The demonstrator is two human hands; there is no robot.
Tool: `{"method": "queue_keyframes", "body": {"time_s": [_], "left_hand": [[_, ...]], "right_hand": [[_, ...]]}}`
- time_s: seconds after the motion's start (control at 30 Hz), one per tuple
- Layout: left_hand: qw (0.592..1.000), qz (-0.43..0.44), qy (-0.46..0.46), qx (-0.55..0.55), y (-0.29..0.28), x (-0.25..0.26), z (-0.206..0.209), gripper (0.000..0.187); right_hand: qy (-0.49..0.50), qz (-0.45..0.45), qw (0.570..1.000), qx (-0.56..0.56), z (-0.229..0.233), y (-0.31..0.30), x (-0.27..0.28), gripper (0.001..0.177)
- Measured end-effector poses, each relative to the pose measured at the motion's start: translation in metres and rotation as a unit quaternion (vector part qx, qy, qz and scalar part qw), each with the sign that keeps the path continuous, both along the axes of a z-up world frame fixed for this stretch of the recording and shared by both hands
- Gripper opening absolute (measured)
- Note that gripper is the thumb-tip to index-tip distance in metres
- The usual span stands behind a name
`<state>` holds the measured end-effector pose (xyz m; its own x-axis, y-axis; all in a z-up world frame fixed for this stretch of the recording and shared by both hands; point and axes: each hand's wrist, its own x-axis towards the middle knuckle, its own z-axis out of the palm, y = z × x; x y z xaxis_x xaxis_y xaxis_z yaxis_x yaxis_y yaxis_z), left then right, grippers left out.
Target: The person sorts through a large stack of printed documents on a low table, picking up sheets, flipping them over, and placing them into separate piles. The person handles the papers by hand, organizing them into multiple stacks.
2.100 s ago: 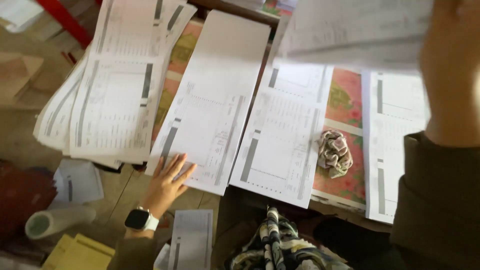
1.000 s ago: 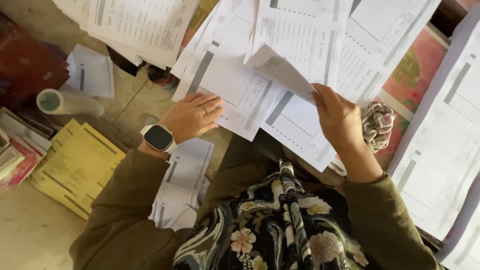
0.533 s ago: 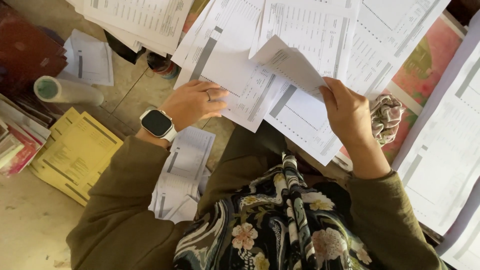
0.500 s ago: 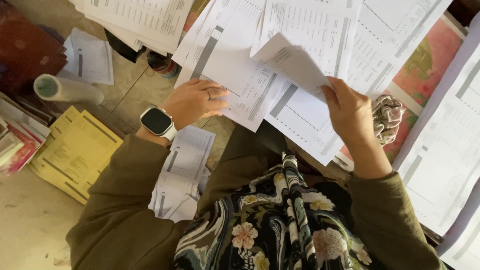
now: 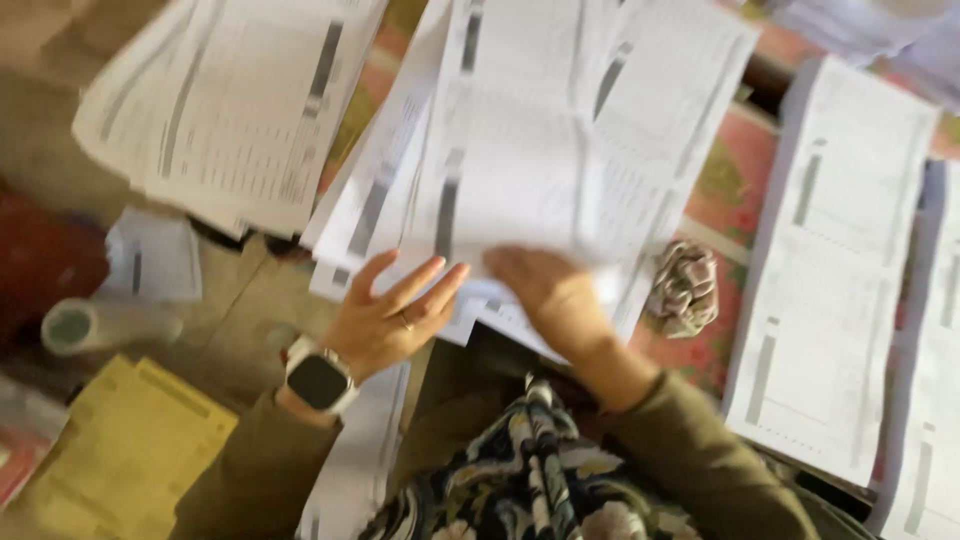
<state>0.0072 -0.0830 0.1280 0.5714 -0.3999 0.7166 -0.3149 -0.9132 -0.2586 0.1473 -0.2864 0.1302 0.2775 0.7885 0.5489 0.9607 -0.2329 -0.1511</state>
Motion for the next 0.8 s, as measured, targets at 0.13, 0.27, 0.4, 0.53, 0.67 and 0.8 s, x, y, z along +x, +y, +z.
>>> {"method": "queue_keyframes", "body": {"time_s": [0.13,0.27,0.4,0.53,0.67,0.8], "left_hand": [[0.988,-0.051,0.149,0.0,-0.003,0.007,-0.008,0.012],[0.982,-0.067,0.177,0.009,0.0,0.016,-0.01,0.014],[0.971,-0.064,0.229,-0.016,0.02,0.03,-0.007,0.029],[0.969,0.015,0.2,-0.148,0.007,0.028,0.035,0.017],[0.97,-0.042,0.182,-0.157,-0.048,0.03,0.039,0.011],[0.961,-0.09,0.221,-0.137,-0.115,0.038,-0.009,0.015]], "right_hand": [[0.05,0.029,0.998,-0.025,-0.034,-0.001,-0.009,0.03],[0.084,0.04,0.996,-0.02,-0.039,-0.001,-0.009,0.029],[0.019,0.0,1.0,0.021,0.005,-0.01,-0.009,0.025],[0.037,-0.029,0.989,0.138,0.056,-0.043,-0.029,0.026],[0.543,-0.099,0.817,0.164,0.033,-0.072,-0.052,0.04],[0.833,-0.072,0.468,0.288,-0.016,-0.074,-0.054,0.045]]}}
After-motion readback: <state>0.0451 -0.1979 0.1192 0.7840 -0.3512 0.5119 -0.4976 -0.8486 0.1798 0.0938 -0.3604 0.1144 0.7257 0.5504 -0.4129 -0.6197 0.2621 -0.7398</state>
